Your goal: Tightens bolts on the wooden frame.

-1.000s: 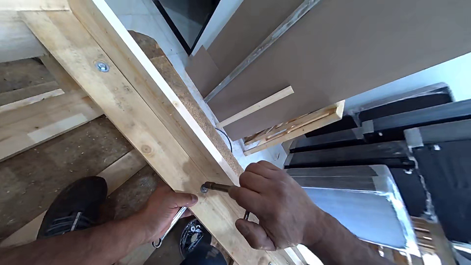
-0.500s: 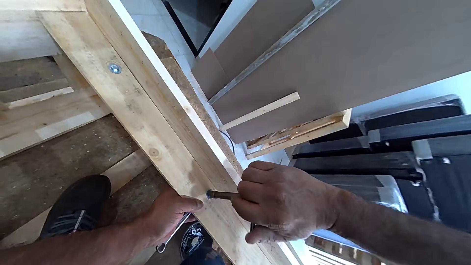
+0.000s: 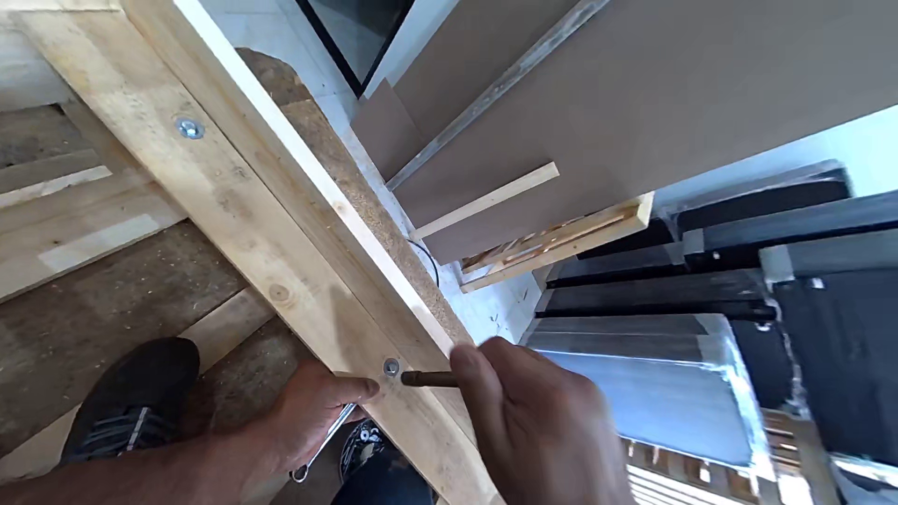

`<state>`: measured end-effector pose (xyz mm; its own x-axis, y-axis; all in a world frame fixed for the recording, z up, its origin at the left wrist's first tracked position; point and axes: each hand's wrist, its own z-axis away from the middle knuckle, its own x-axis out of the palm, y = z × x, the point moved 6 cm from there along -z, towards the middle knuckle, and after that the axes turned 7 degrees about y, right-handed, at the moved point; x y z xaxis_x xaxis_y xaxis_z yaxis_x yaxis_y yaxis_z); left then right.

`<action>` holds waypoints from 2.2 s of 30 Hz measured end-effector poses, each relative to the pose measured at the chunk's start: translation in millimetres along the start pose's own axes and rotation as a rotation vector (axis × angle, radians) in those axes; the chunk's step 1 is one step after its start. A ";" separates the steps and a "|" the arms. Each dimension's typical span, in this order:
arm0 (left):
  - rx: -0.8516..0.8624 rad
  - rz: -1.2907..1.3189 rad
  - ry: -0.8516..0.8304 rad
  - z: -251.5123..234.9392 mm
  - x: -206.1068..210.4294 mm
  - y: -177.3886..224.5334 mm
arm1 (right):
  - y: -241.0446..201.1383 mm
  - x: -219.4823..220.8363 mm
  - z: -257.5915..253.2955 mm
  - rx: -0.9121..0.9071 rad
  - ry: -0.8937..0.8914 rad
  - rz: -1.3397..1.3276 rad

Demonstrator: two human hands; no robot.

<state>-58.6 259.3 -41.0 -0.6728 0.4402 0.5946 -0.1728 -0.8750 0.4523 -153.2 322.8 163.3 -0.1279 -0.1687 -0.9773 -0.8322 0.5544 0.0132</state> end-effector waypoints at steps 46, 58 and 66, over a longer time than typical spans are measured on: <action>-0.007 0.012 0.004 0.3 -2.8 -1.0 | 12.9 22.2 5.0 -0.868 -0.256 -0.130; -0.025 0.006 -0.010 1.6 -2.3 -0.1 | 4.5 23.6 -6.6 -1.209 -0.419 -0.112; -0.021 0.010 0.001 -0.3 -2.4 -2.4 | 4.4 31.9 -4.0 -1.031 -0.155 -0.169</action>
<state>-56.8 260.3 -43.8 -0.6756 0.4307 0.5983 -0.1809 -0.8836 0.4318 -163.1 316.6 133.0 0.0418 -0.0332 -0.9986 -0.8978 -0.4398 -0.0229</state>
